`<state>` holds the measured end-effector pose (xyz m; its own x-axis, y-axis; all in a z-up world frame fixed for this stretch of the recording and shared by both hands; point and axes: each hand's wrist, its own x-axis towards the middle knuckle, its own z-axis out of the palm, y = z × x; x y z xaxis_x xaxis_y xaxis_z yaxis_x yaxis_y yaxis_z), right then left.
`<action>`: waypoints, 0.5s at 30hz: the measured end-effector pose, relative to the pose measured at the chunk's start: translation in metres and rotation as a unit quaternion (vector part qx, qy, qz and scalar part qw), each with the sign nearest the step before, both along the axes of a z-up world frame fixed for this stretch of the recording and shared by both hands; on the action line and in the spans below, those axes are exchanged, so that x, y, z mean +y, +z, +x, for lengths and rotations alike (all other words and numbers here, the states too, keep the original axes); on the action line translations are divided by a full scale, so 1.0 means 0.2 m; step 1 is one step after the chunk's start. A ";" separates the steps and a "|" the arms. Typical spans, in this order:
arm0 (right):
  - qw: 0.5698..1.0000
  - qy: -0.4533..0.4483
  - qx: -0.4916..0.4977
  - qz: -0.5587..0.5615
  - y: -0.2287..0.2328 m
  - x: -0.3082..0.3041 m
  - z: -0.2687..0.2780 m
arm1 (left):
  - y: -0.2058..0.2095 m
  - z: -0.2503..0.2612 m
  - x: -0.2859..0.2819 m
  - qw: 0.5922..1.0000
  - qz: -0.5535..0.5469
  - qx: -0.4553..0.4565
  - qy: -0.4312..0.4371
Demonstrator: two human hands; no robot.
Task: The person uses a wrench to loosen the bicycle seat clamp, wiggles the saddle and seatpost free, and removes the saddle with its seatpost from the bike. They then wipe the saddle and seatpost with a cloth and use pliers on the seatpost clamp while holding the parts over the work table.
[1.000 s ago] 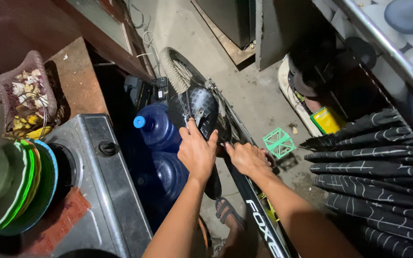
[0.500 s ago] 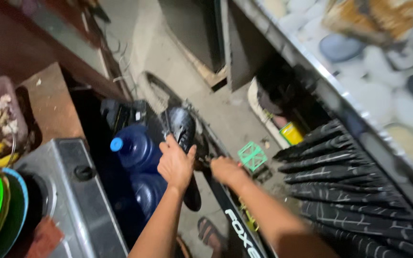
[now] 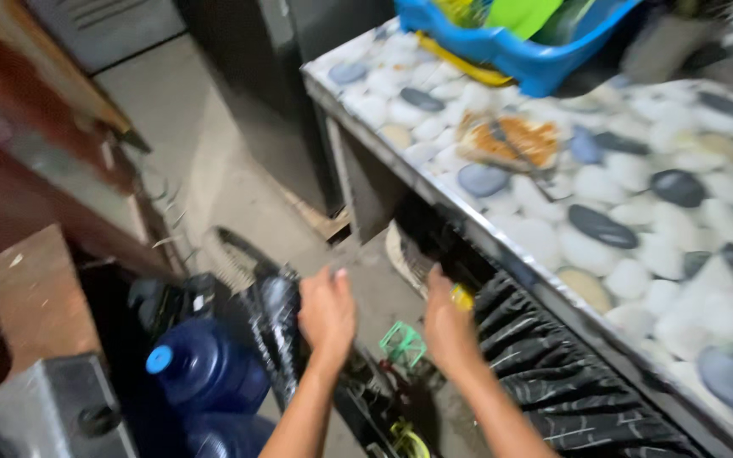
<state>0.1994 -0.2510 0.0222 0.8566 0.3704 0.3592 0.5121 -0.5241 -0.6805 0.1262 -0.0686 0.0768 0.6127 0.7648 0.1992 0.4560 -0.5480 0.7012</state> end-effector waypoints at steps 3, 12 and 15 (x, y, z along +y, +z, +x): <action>0.989 -0.094 -0.092 -0.072 0.34 -0.18 0.27 | 0.07 0.32 -0.16 0.988 0.027 -0.109 -0.102; 0.910 -0.189 -0.079 -0.361 0.45 -0.62 0.51 | 0.34 0.66 -0.56 0.903 -0.276 -0.078 -0.319; 0.916 -0.184 -0.088 -0.346 0.33 -0.67 0.55 | 0.31 0.65 -0.60 0.863 -0.392 -0.043 -0.317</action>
<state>0.3092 -0.3843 0.0891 0.9208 0.2591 0.2916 0.2835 -0.9580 -0.0438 0.2558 -0.1888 0.1385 0.9660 0.2020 -0.1612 0.1667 -0.0103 0.9860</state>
